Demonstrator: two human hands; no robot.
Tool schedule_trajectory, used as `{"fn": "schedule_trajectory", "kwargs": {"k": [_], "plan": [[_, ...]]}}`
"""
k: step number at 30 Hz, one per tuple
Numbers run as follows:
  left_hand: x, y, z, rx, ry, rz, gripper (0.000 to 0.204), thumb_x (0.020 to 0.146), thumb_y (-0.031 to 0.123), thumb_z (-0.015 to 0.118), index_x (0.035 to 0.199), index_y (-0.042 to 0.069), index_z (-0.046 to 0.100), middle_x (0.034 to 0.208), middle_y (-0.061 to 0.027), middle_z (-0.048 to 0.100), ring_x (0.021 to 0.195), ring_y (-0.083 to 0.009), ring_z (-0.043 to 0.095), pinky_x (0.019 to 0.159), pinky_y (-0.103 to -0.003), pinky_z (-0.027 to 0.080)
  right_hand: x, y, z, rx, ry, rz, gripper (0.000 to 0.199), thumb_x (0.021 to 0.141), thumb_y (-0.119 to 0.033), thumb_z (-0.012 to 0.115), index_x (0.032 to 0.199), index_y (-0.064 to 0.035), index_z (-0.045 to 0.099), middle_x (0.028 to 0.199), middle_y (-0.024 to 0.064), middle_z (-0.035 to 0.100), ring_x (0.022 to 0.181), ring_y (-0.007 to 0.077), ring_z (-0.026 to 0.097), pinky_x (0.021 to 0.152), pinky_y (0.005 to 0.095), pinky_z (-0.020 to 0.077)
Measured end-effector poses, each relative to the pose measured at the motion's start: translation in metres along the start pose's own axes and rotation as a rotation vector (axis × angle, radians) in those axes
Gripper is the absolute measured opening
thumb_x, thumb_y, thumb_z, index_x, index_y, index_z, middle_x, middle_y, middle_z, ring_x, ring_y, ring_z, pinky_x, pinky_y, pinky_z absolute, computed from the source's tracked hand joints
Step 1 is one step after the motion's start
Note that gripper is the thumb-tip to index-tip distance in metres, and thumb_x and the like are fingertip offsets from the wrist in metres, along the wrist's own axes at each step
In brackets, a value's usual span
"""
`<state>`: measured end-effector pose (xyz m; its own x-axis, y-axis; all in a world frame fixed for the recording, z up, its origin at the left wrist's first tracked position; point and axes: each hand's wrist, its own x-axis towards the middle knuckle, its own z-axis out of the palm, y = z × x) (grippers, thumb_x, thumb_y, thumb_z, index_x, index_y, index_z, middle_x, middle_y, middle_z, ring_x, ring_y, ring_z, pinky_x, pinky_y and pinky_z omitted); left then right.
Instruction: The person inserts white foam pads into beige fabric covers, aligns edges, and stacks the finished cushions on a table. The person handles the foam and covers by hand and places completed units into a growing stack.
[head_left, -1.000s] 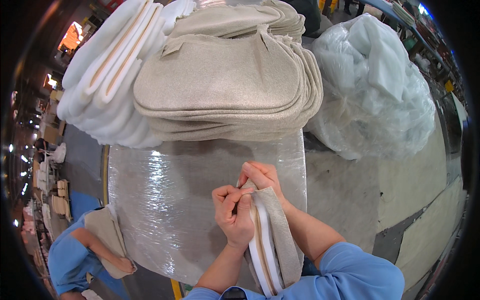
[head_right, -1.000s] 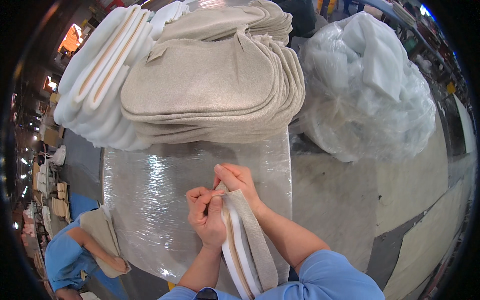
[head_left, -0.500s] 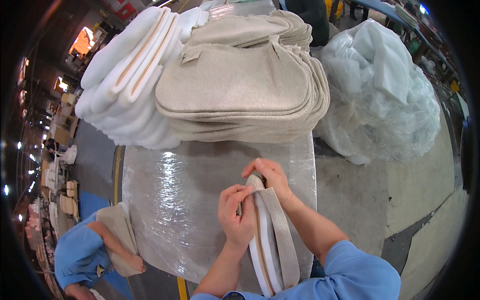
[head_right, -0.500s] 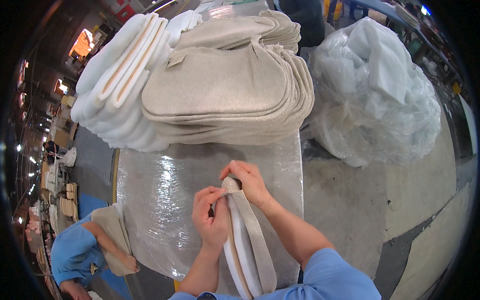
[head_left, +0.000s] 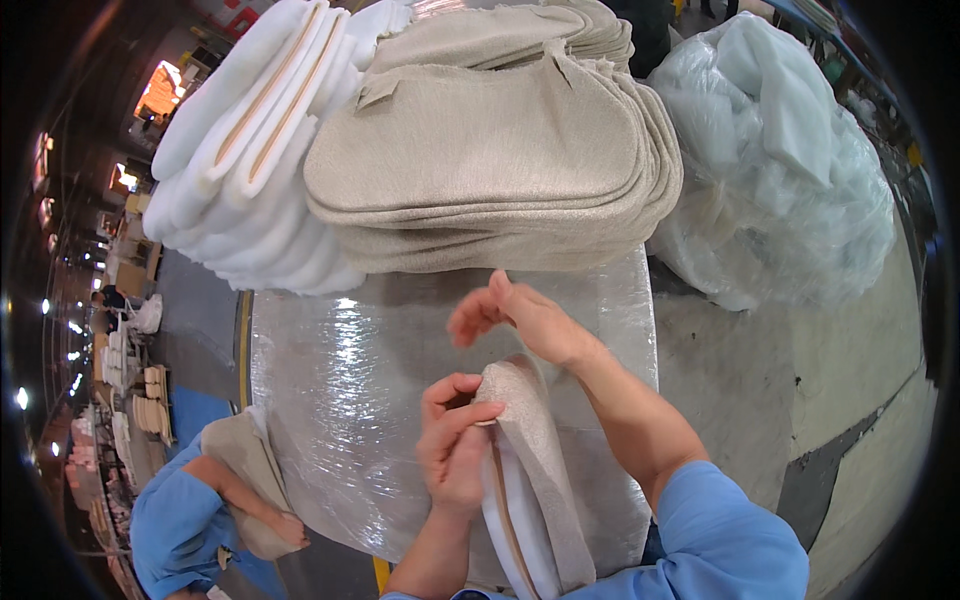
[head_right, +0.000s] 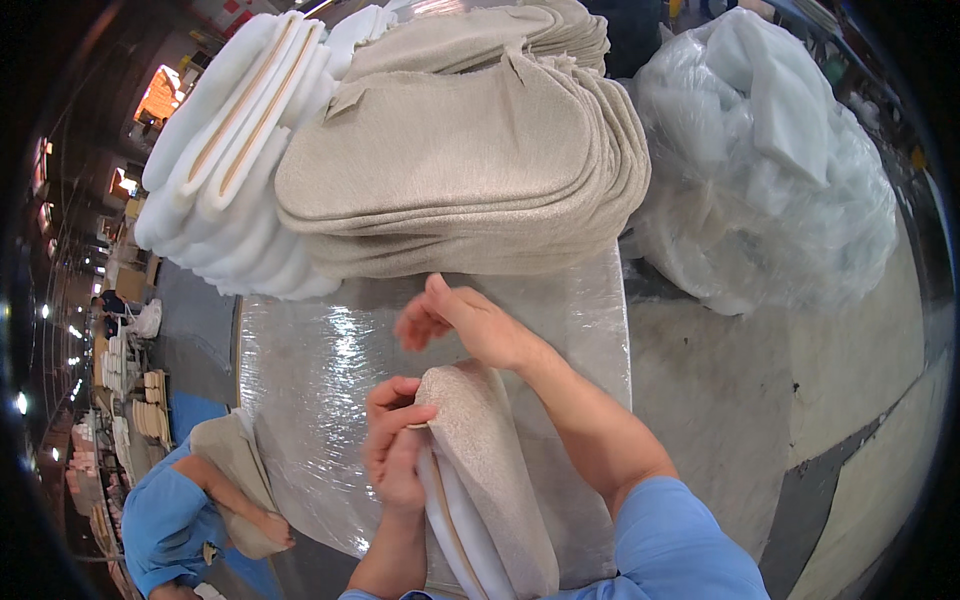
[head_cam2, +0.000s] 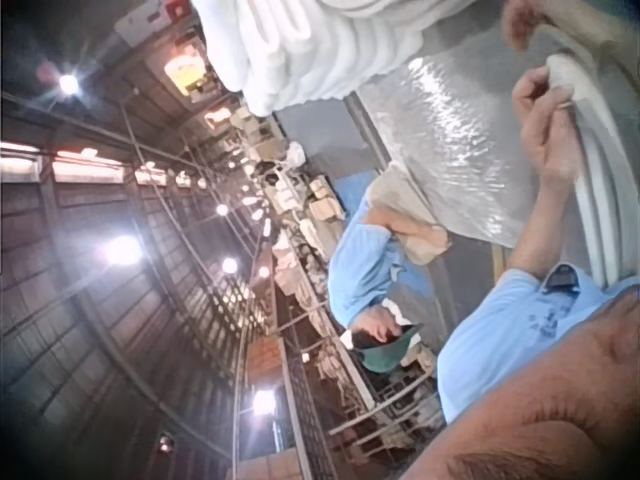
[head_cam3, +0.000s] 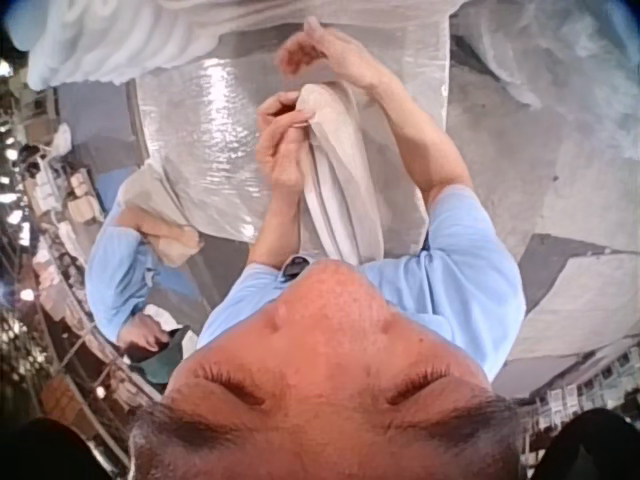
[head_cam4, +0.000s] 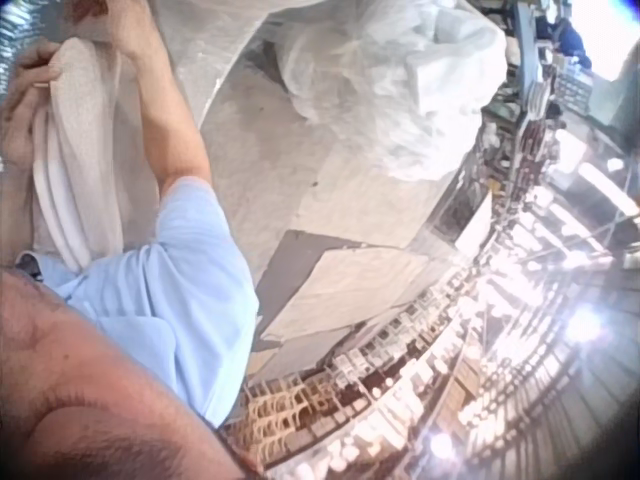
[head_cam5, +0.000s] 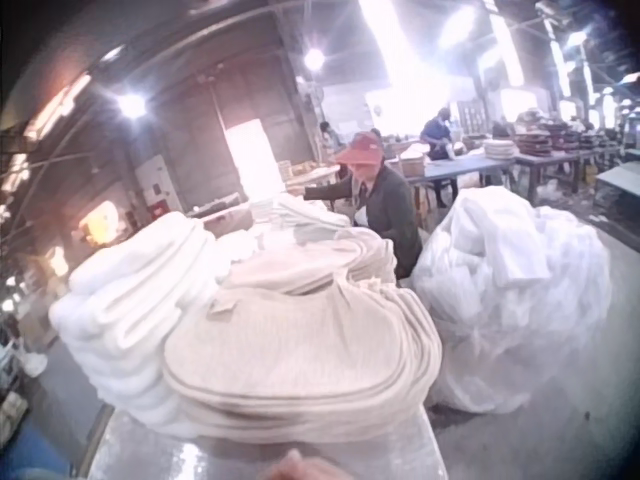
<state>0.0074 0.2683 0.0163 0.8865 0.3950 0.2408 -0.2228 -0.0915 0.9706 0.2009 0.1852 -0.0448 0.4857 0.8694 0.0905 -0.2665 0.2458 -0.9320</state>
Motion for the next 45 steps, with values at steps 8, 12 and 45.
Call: {"fn": "schedule_trajectory", "kwargs": {"k": [8, 12, 45], "plan": [[0.07, -0.108, -0.011, -0.481, 0.025, -0.413, 0.062, 0.114, 0.058, 0.039, 0.137, 0.004, 0.057, 0.126, -0.0111, 0.064, 0.117, -0.0236, 0.062, 0.104, -0.043, 0.047, -0.006, -0.01, 0.045, -0.035, 0.313, 0.001, 0.08, 0.115, -0.063, 0.016, 0.154, -0.004, 0.053, 0.134, 0.0121, 0.063, 0.121, 0.0211, 0.058, 0.108, 0.0372, 0.0448], [0.083, -0.127, -0.001, -0.418, -0.124, -0.436, 0.073, 0.111, 0.072, 0.032, 0.142, 0.009, 0.053, 0.131, -0.0059, 0.062, 0.12, -0.0197, 0.059, 0.105, -0.039, 0.043, -0.01, 0.012, 0.035, 0.007, 0.409, -0.04, 0.068, 0.118, -0.053, 0.028, 0.158, -0.0022, 0.047, 0.141, 0.016, 0.056, 0.13, 0.0254, 0.054, 0.115, 0.0387, 0.0411], [0.057, -0.146, 0.009, -0.106, 0.323, -0.488, 0.072, 0.113, 0.065, 0.035, 0.156, 0.01, 0.05, 0.149, -0.0091, 0.055, 0.135, -0.0233, 0.053, 0.117, -0.044, 0.039, -0.028, 0.106, 0.021, 0.302, 0.48, 0.041, 0.094, 0.107, -0.079, 0.017, 0.168, -0.0095, 0.033, 0.133, 0.0118, 0.06, 0.115, 0.0207, 0.06, 0.105, 0.0374, 0.0456]]}}
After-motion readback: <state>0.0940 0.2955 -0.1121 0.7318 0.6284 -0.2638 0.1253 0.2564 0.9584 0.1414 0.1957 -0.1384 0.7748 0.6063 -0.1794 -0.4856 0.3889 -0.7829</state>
